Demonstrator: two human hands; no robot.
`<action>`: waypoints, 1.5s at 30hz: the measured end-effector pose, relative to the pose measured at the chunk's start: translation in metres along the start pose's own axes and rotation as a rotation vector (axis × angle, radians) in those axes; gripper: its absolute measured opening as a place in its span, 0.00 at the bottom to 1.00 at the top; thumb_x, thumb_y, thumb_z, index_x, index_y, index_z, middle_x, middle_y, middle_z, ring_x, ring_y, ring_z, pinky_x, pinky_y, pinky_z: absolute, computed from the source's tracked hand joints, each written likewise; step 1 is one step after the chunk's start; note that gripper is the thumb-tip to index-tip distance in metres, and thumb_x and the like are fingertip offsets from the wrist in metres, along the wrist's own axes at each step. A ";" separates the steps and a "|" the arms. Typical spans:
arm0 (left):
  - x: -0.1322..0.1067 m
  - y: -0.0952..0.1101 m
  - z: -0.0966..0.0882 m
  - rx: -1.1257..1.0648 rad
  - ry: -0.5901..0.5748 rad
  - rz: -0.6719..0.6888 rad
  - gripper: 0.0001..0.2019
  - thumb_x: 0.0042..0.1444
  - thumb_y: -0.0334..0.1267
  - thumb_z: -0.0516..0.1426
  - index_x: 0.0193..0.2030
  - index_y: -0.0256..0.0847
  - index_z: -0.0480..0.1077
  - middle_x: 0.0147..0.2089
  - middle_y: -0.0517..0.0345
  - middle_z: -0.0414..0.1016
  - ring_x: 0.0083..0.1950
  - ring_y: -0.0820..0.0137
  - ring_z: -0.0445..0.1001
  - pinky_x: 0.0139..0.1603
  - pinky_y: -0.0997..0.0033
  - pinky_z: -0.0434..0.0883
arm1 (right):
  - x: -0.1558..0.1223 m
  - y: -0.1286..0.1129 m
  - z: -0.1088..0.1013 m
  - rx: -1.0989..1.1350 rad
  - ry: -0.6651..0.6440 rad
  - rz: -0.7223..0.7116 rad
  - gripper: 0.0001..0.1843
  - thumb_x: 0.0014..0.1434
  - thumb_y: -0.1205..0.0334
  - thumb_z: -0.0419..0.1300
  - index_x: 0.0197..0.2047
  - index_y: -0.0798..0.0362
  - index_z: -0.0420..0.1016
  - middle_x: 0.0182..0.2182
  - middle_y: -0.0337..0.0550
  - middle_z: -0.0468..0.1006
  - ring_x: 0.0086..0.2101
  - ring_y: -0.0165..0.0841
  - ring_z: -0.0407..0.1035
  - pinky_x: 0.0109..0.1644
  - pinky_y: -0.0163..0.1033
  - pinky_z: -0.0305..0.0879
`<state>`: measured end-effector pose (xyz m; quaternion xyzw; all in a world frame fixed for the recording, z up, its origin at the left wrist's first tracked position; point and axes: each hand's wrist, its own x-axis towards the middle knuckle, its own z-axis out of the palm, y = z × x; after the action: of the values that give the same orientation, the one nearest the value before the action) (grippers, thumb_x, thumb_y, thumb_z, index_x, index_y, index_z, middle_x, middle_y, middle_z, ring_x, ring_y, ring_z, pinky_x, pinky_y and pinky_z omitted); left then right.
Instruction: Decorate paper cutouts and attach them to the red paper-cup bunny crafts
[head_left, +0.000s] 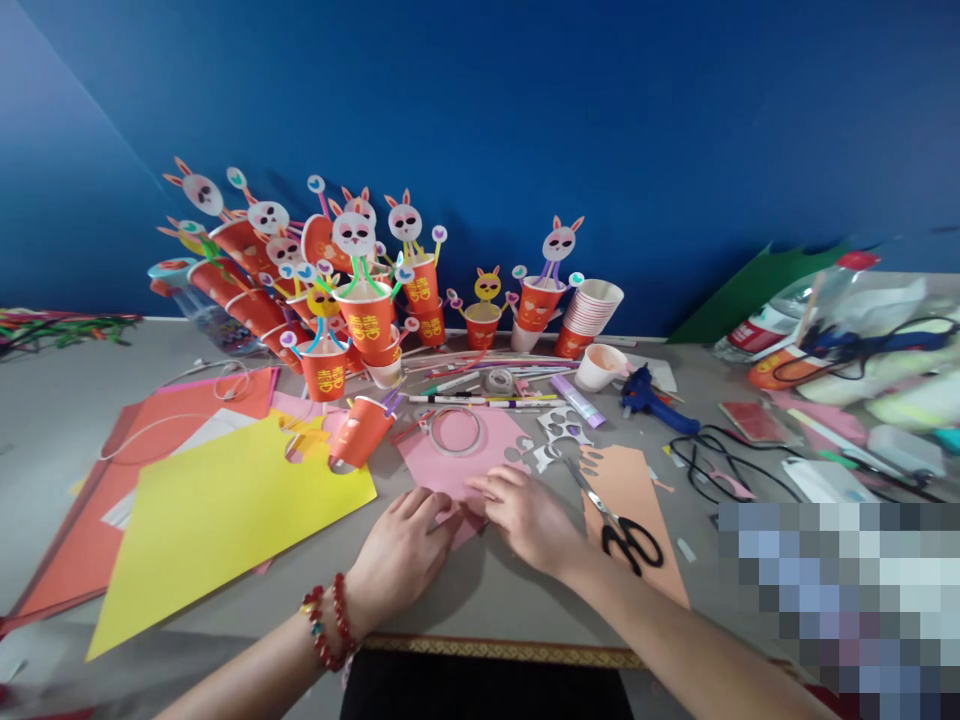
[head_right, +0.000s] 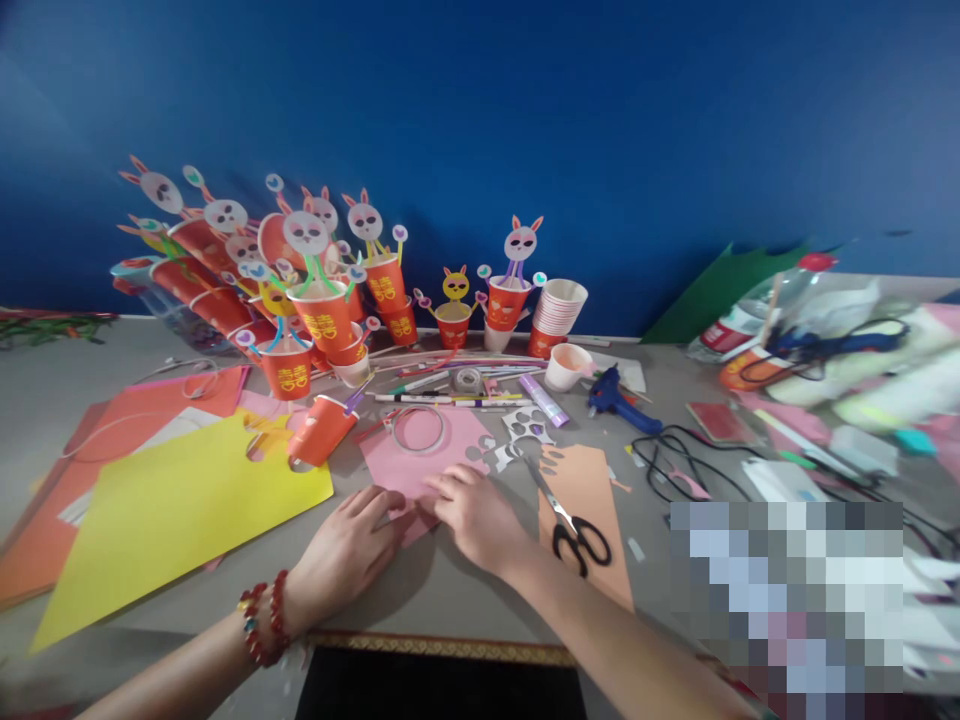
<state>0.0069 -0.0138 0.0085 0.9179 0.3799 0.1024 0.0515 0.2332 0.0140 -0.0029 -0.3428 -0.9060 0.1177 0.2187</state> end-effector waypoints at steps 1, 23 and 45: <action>0.000 0.000 0.000 0.000 -0.002 0.000 0.10 0.65 0.30 0.51 0.48 0.40 0.71 0.49 0.50 0.73 0.48 0.60 0.70 0.46 0.58 0.71 | 0.000 0.001 0.000 -0.013 -0.010 -0.017 0.16 0.67 0.71 0.52 0.47 0.51 0.81 0.51 0.52 0.79 0.49 0.45 0.69 0.50 0.51 0.70; -0.001 -0.002 0.001 -0.220 0.065 -0.060 0.15 0.65 0.31 0.51 0.58 0.41 0.66 0.50 0.50 0.72 0.50 0.60 0.69 0.52 0.57 0.69 | 0.003 0.021 -0.020 0.163 0.137 0.226 0.09 0.62 0.68 0.61 0.45 0.49 0.78 0.43 0.45 0.81 0.44 0.39 0.74 0.49 0.43 0.70; 0.042 -0.004 -0.016 -0.188 -0.147 -0.172 0.04 0.63 0.32 0.52 0.41 0.42 0.68 0.42 0.55 0.73 0.39 0.65 0.74 0.40 0.67 0.66 | -0.003 0.031 -0.021 0.070 0.199 0.258 0.11 0.61 0.73 0.59 0.45 0.49 0.75 0.44 0.46 0.76 0.46 0.41 0.71 0.49 0.42 0.68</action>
<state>0.0300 0.0189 0.0299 0.8781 0.4412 0.0653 0.1733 0.2626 0.0360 0.0030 -0.4583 -0.8238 0.1415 0.3021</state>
